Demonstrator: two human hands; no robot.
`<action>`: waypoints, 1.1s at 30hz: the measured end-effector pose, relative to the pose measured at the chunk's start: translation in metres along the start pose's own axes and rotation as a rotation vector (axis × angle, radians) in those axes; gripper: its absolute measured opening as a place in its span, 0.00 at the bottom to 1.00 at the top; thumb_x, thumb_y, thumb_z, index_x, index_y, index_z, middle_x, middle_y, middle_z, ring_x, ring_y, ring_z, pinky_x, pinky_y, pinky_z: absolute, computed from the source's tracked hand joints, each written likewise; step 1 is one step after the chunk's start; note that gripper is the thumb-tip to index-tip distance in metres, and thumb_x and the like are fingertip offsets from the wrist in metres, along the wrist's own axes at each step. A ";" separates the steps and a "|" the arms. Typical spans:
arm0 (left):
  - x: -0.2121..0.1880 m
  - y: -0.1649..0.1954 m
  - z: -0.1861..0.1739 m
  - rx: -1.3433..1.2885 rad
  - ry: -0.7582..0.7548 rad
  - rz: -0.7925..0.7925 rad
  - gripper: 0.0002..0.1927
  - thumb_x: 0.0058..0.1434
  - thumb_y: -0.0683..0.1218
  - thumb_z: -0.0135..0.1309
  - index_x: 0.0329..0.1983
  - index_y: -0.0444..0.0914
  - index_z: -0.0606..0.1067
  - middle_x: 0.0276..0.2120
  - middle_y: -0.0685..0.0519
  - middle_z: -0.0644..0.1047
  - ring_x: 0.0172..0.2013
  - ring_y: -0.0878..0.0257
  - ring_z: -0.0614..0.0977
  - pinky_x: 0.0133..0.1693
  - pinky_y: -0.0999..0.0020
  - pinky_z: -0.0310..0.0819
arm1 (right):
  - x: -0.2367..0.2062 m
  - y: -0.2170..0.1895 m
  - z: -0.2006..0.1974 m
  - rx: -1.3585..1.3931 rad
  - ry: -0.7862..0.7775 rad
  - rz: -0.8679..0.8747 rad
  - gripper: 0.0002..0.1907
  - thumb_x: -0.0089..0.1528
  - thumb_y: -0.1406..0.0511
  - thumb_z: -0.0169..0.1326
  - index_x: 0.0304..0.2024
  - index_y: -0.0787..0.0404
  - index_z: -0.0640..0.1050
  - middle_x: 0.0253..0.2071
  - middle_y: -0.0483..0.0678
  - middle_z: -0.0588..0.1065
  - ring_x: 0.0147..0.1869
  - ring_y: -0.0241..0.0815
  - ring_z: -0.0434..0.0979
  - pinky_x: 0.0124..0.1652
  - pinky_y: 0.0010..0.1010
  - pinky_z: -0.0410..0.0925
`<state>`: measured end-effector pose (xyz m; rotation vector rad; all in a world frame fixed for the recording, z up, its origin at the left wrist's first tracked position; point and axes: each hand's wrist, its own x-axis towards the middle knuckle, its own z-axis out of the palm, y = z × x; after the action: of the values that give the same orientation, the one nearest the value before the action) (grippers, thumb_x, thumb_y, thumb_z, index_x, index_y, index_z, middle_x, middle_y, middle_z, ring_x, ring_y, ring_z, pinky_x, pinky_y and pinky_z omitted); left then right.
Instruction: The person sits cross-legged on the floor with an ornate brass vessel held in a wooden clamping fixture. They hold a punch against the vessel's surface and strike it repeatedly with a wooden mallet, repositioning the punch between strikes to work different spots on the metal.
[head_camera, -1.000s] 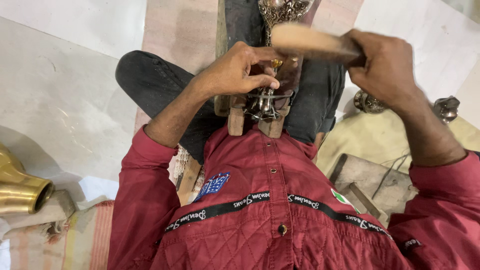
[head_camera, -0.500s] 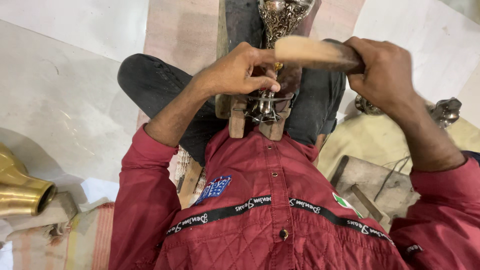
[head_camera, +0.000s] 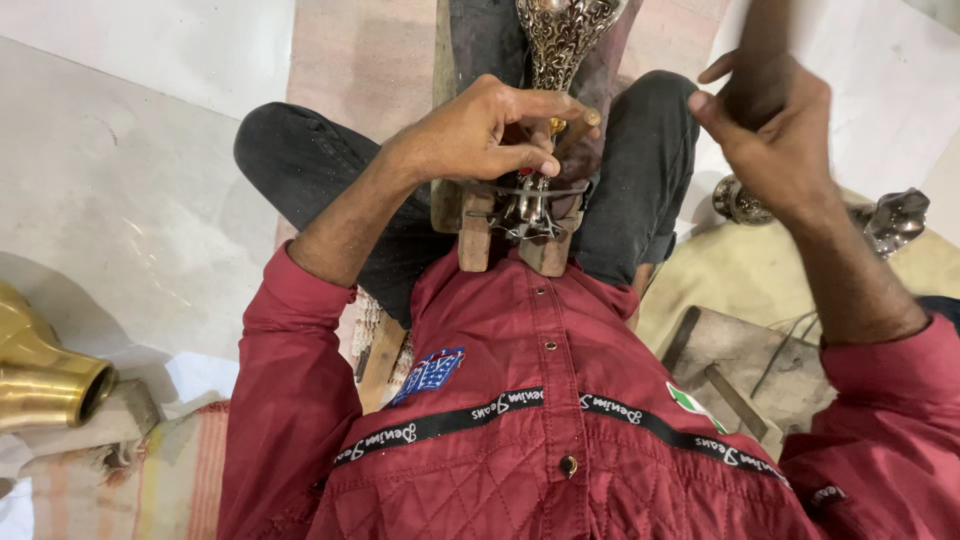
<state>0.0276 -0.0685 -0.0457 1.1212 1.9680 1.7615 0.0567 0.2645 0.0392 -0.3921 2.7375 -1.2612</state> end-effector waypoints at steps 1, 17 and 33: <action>0.000 0.000 0.001 0.006 -0.002 0.006 0.28 0.61 0.46 0.69 0.64 0.39 0.76 0.36 0.50 0.85 0.36 0.65 0.86 0.41 0.68 0.82 | 0.000 -0.002 -0.001 -0.131 -0.014 -0.057 0.08 0.75 0.68 0.61 0.49 0.69 0.76 0.32 0.47 0.75 0.33 0.32 0.76 0.34 0.24 0.70; 0.002 -0.003 -0.010 0.049 -0.051 0.055 0.22 0.64 0.47 0.69 0.60 0.40 0.78 0.36 0.51 0.85 0.35 0.65 0.85 0.41 0.68 0.80 | -0.001 -0.023 -0.001 -0.459 -0.038 -0.238 0.18 0.59 0.81 0.59 0.51 0.68 0.77 0.38 0.54 0.78 0.43 0.36 0.80 0.43 0.31 0.72; -0.018 0.004 0.031 -0.136 0.512 -0.107 0.26 0.67 0.39 0.66 0.67 0.43 0.72 0.38 0.54 0.83 0.40 0.69 0.86 0.45 0.73 0.86 | 0.008 -0.040 -0.003 -0.701 -0.229 -0.122 0.35 0.66 0.57 0.60 0.71 0.64 0.63 0.46 0.65 0.76 0.41 0.64 0.80 0.39 0.48 0.74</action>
<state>0.0617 -0.0587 -0.0537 0.5413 2.0782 2.2458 0.0556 0.2393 0.0713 -0.7111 2.8898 -0.1988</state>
